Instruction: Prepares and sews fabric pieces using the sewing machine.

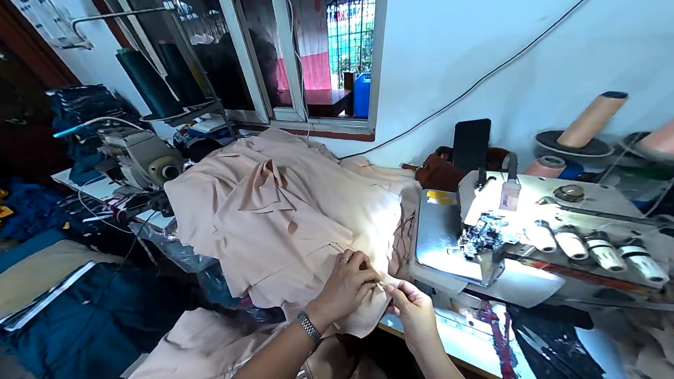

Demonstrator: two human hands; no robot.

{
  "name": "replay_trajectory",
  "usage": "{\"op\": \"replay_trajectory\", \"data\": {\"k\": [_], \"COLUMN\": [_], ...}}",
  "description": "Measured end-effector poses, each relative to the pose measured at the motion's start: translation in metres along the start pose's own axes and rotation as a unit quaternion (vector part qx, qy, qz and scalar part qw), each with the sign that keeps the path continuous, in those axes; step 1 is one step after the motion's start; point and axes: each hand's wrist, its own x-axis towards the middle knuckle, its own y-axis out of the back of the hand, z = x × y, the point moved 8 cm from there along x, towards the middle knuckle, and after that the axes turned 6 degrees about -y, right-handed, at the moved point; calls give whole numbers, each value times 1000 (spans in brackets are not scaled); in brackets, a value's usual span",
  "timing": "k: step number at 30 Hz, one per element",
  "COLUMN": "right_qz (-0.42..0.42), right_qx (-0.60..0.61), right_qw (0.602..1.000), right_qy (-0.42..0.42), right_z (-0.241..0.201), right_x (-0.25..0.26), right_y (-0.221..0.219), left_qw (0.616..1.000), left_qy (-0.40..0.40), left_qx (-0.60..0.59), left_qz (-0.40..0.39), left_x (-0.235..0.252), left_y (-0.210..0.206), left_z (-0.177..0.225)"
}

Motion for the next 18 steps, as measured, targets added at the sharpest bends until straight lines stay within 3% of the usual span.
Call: {"op": "replay_trajectory", "data": {"k": [3, 6, 8, 11, 14, 18], "right_qz": [-9, -78, -113, -95, -85, -156], "right_qx": [-10, -54, -86, -80, -25, 0], "right_qw": [999, 988, 973, 966, 954, 937], "right_qy": [31, 124, 182, 227, 287, 312], "right_z": [-3, -22, -37, -53, -63, -61], "right_x": [-2, -7, -15, -19, -21, -27], "right_y": [0, -14, -29, -40, -47, -66], "left_qw": [998, 987, 984, 980, 976, 976], "left_qy": [-30, -48, -49, -42, -35, -13], "left_qx": [-46, -150, -152, -167, -202, -216], "left_qz": [2, -39, -76, -102, -68, 4], "left_x": [6, 18, 23, 27, 31, 36], "left_y": [9, 32, 46, 57, 71, 93], "left_z": [4, 22, 29, 23, 16, 16]}}
